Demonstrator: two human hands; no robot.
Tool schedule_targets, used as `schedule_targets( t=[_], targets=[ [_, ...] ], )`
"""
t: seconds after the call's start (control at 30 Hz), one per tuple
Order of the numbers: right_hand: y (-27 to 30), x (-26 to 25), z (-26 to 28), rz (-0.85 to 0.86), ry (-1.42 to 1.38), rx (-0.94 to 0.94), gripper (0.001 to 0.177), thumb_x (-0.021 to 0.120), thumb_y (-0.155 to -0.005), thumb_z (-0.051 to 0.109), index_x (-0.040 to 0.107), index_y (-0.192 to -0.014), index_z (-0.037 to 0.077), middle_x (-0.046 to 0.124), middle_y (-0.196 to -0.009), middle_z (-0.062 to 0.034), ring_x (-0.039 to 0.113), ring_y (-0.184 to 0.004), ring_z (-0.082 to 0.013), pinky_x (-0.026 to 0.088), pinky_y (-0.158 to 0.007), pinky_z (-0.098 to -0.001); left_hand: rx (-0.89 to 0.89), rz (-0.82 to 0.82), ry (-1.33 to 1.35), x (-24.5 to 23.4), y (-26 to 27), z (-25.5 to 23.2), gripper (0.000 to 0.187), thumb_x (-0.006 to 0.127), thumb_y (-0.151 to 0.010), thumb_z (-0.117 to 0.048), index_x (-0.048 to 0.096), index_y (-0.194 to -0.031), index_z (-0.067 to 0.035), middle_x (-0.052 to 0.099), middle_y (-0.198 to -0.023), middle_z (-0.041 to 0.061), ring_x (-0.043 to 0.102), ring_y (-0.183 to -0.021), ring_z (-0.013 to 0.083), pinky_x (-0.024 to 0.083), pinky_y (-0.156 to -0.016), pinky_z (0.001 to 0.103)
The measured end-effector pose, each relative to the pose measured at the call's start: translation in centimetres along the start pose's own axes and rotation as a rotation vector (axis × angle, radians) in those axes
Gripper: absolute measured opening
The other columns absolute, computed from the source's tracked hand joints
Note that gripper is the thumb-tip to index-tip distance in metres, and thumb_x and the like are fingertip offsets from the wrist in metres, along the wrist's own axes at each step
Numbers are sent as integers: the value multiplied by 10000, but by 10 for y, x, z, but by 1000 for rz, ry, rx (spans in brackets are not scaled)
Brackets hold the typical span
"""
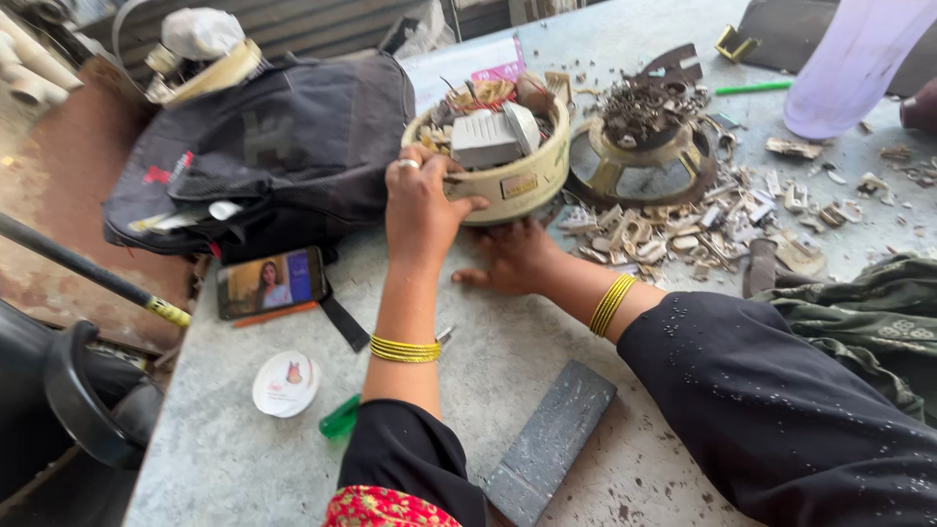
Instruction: The person uses a hammer and a screwdriver to break apart and disassemble small white plastic electrical components on a workbench. They repeatedly strike the components on a metal block to separate parts and then use the screwdriver to pry them open.
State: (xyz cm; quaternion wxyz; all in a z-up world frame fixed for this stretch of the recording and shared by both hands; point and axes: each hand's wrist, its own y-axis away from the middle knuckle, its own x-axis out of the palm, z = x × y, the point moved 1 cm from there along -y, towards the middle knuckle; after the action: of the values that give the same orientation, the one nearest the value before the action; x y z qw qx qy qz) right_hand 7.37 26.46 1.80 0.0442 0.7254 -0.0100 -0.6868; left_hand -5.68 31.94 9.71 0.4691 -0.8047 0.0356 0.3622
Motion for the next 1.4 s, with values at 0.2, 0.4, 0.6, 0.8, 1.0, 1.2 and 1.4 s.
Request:
schedule_targets(
  t=[0.2, 0.4, 0.6, 0.8, 1.0, 1.2, 1.4],
  targets=[
    [38, -4, -22, -81, 49, 219, 1092, 236, -871, 878, 245, -1572, 42, 190, -1646, -189, 110, -1535, -411, 57, -1166, -692, 34, -2, -5, -1, 4, 7, 520, 986, -557, -338, 742, -946, -93, 589, -1154, 103, 553, -1108, 363, 498, -922, 465],
    [90, -12, -55, -33, 89, 232, 1010, 220, -930, 792, 186, -1600, 38, 157, -1668, -165, 131, -1533, -358, 143, -1165, -635, 9, 98, -60, -3, 8, 3, 529, 989, -539, -353, 736, -910, -75, 610, -1135, 96, 565, -1097, 357, 513, -896, 459],
    [147, -19, -102, 111, 30, 139, 713, 292, -1027, 602, 325, -1563, 133, 251, -1658, -60, 223, -1523, -265, 149, -1241, -507, 23, 144, -69, -15, 11, -3, 481, 988, -541, -354, 757, -848, -64, 658, -1062, 116, 600, -1044, 361, 517, -862, 463],
    [209, -43, -155, -101, -419, 176, 435, 526, -987, 401, 660, -1365, 234, 578, -1488, -1, 523, -1371, -216, 396, -1171, -411, -63, 431, -74, -46, 11, -12, 444, 964, -619, -351, 796, -913, -63, 714, -1046, 154, 698, -983, 330, 543, -865, 432],
    [246, -38, -154, -260, -340, 47, 444, 689, -907, 333, 673, -1326, 187, 661, -1351, -47, 592, -1256, -243, 440, -1110, -424, -293, 753, -361, -90, 13, -67, 433, 857, -766, -438, 779, -1096, -169, 749, -1067, 131, 709, -1009, 307, 548, -860, 446],
    [248, -11, -155, -293, -161, 41, 321, 673, -949, 344, 708, -1221, 178, 719, -1204, -39, 659, -1145, -229, 518, -1044, -408, 27, 451, -368, -79, 56, -143, 438, 807, -798, -482, 753, -937, -70, 723, -928, 149, 712, -889, 328, 569, -725, 447],
    [258, 0, -184, -211, -7, 236, 247, 710, -923, 336, 754, -1005, 108, 724, -999, -92, 692, -1017, -272, 545, -979, -429, -50, 310, -202, -44, 67, -152, 406, 810, -801, -439, 724, -845, -44, 693, -859, 167, 676, -846, 345, 532, -752, 465]
  ],
)
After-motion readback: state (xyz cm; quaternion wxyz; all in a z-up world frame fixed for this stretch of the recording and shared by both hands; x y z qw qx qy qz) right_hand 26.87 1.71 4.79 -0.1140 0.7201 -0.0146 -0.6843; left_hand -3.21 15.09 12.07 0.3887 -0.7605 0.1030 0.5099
